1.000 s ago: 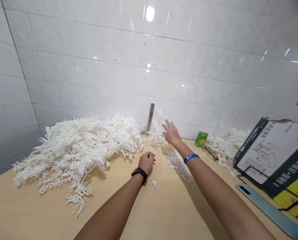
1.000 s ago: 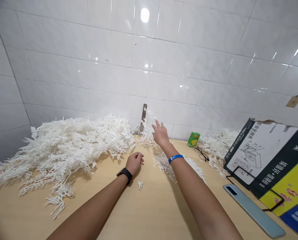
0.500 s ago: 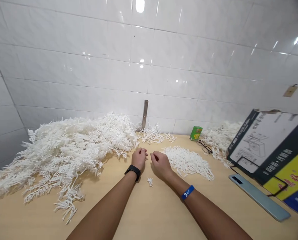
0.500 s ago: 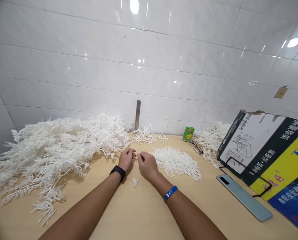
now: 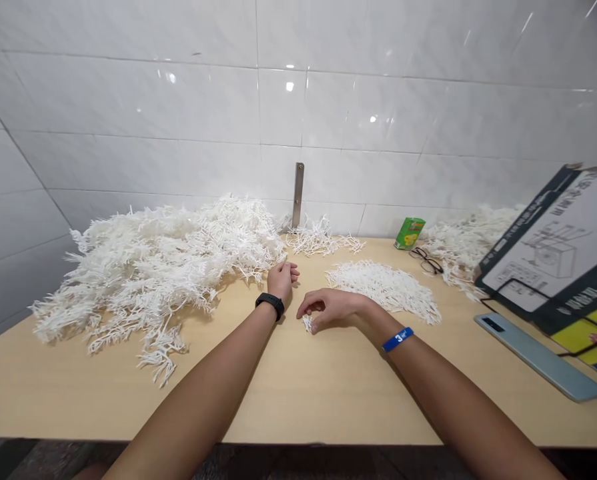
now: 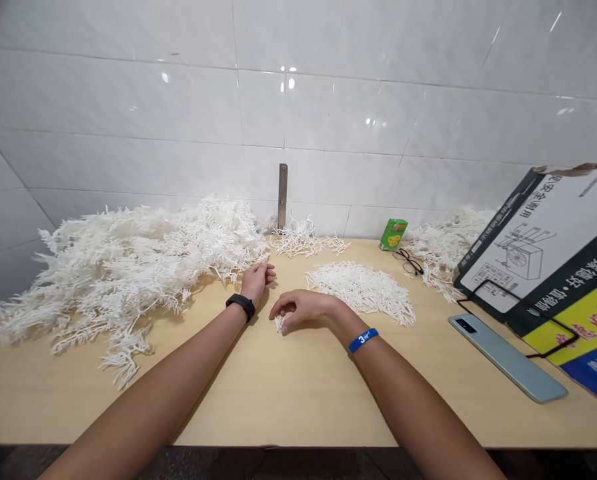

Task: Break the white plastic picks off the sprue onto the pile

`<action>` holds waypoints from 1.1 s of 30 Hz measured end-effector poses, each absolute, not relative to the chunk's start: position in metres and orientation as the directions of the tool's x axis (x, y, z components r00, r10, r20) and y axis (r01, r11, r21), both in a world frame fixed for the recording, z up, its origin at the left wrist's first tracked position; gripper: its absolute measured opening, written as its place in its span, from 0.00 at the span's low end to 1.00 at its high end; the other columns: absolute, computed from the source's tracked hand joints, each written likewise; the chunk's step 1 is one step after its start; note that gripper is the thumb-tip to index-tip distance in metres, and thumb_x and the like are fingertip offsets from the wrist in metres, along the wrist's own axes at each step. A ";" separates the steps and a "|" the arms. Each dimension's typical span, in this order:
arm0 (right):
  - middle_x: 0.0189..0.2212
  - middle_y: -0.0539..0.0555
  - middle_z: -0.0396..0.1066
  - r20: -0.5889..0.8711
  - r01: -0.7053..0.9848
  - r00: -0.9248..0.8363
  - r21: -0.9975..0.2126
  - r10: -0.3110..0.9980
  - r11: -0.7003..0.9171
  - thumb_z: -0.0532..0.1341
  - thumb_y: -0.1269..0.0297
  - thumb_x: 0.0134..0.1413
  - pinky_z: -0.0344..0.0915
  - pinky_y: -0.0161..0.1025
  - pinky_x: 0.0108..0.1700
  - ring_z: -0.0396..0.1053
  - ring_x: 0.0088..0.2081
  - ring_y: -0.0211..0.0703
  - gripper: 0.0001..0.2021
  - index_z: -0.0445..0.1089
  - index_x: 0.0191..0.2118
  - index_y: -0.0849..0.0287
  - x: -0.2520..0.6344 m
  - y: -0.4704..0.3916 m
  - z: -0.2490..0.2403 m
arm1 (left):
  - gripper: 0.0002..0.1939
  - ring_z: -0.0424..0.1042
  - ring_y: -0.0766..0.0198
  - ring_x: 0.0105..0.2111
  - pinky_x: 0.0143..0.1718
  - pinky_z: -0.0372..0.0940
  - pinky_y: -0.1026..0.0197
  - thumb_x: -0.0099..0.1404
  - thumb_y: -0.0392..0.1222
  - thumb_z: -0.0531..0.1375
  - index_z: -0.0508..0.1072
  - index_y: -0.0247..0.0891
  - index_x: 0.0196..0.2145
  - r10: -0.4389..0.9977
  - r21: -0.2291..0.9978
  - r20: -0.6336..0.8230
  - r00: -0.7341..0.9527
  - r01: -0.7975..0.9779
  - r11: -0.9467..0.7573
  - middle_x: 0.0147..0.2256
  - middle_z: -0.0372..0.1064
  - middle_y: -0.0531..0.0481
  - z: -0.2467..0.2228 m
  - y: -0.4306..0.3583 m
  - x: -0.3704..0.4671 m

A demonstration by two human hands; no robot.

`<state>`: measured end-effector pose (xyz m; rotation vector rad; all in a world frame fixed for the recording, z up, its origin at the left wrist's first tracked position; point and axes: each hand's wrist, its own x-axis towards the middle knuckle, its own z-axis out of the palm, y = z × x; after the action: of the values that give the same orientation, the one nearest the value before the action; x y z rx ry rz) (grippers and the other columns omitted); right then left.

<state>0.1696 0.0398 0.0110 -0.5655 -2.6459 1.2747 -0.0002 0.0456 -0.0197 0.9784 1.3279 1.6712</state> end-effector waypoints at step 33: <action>0.30 0.50 0.67 0.394 0.131 -0.260 -0.890 0.881 0.437 0.53 0.58 0.56 0.60 0.35 0.30 0.62 0.28 0.37 0.12 0.67 0.39 0.59 0.155 0.059 -0.023 | 0.11 0.69 0.62 0.32 0.37 0.61 0.61 0.61 0.45 0.56 0.73 0.36 0.27 0.940 0.864 0.341 0.002 0.394 -0.314 0.29 0.73 0.49 -0.015 0.033 0.008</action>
<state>0.1552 0.0593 -0.0226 -0.8869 -1.6878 0.9379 0.0076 0.0332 -0.0148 1.7397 1.3757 1.3003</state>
